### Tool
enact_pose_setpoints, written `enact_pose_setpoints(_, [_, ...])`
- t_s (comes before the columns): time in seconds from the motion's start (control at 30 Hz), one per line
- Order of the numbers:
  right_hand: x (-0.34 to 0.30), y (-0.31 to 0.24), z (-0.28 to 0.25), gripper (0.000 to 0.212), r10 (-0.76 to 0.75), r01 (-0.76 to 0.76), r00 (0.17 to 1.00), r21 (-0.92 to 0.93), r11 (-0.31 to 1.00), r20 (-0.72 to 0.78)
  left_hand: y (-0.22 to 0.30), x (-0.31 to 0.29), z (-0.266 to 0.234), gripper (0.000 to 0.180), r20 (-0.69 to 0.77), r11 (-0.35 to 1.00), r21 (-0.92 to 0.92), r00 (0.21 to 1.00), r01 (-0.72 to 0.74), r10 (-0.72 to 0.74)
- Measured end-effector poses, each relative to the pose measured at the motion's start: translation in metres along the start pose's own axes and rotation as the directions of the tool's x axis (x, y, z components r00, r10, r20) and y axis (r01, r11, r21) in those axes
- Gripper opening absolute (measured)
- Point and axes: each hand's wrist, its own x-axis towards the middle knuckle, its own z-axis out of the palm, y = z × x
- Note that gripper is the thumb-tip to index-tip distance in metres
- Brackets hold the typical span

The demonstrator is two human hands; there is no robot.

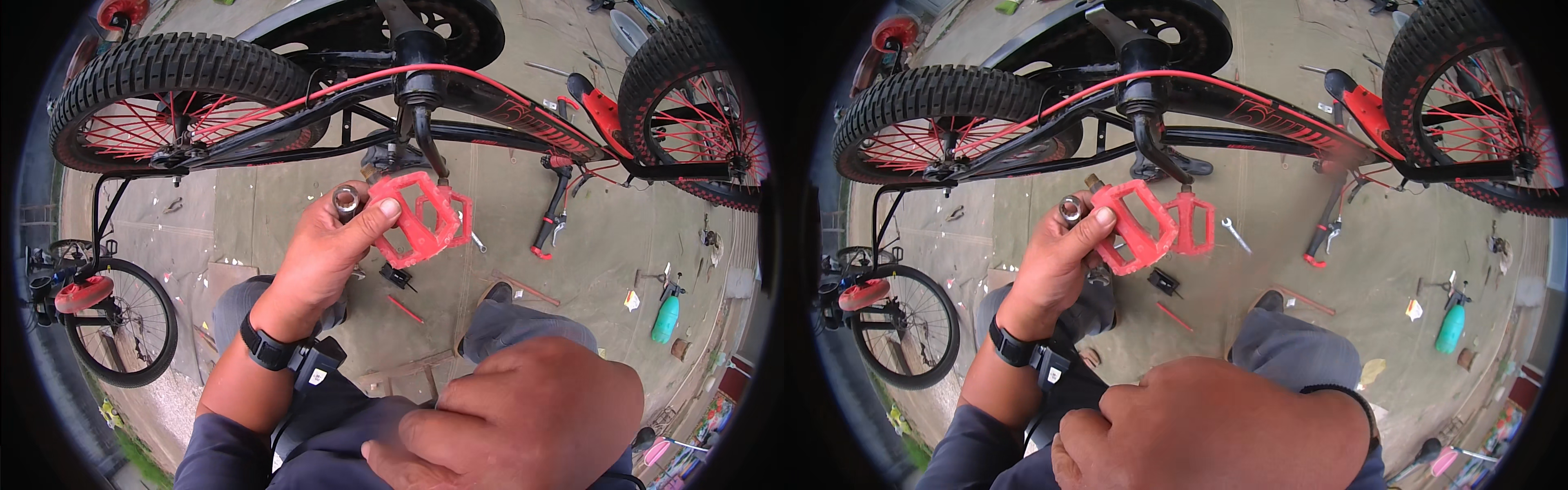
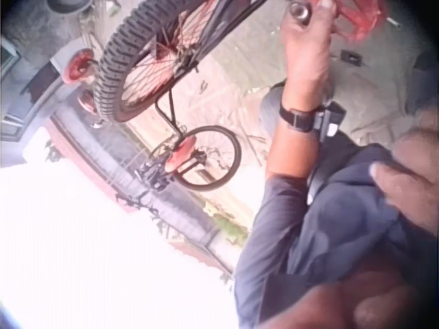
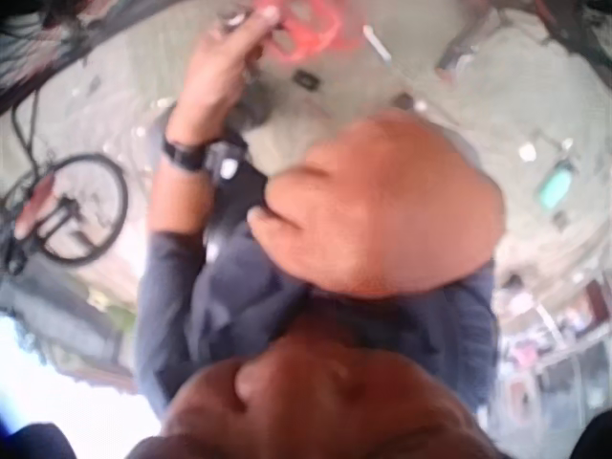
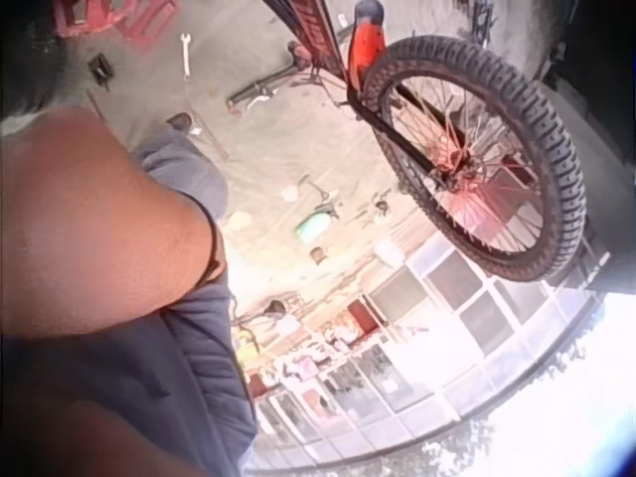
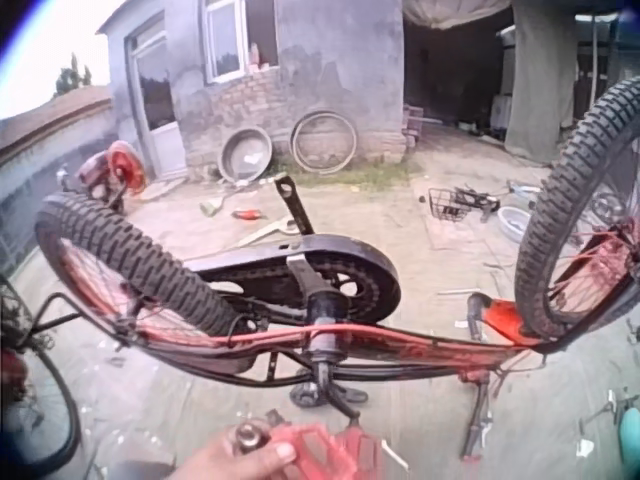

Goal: The person installs red bicycle pedals onto the crank arms of a black and red mountain bike. They use a wrench to tighten each pedal, first on the left crank arm and then on the right, ensuring both are securely fastened.

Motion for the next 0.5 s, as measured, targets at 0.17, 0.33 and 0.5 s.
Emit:
enact_pose_setpoints(0.17, [0.003, -0.003, 0.02, 0.031, -0.033, 0.032, 0.999, -0.107, 0.994, -0.009, -0.007, -0.002, 0.003, 0.021, -0.098, 1.0, 0.014, 0.995, -0.02, 0.021])
enact_pose_setpoints(0.33, [-0.008, -0.005, 0.027, 0.031, -0.003, -0.012, 0.997, -0.172, 0.985, -0.083, -0.01, 0.001, 0.01, 0.021, -0.121, 0.996, 0.017, 0.989, -0.082, 0.084])
enact_pose_setpoints(0.5, [-0.013, -0.008, 0.028, 0.032, 0.032, -0.068, 0.988, -0.236, 0.969, -0.154, -0.011, 0.0, 0.012, 0.027, -0.159, 0.993, -0.003, 0.98, -0.117, 0.115])
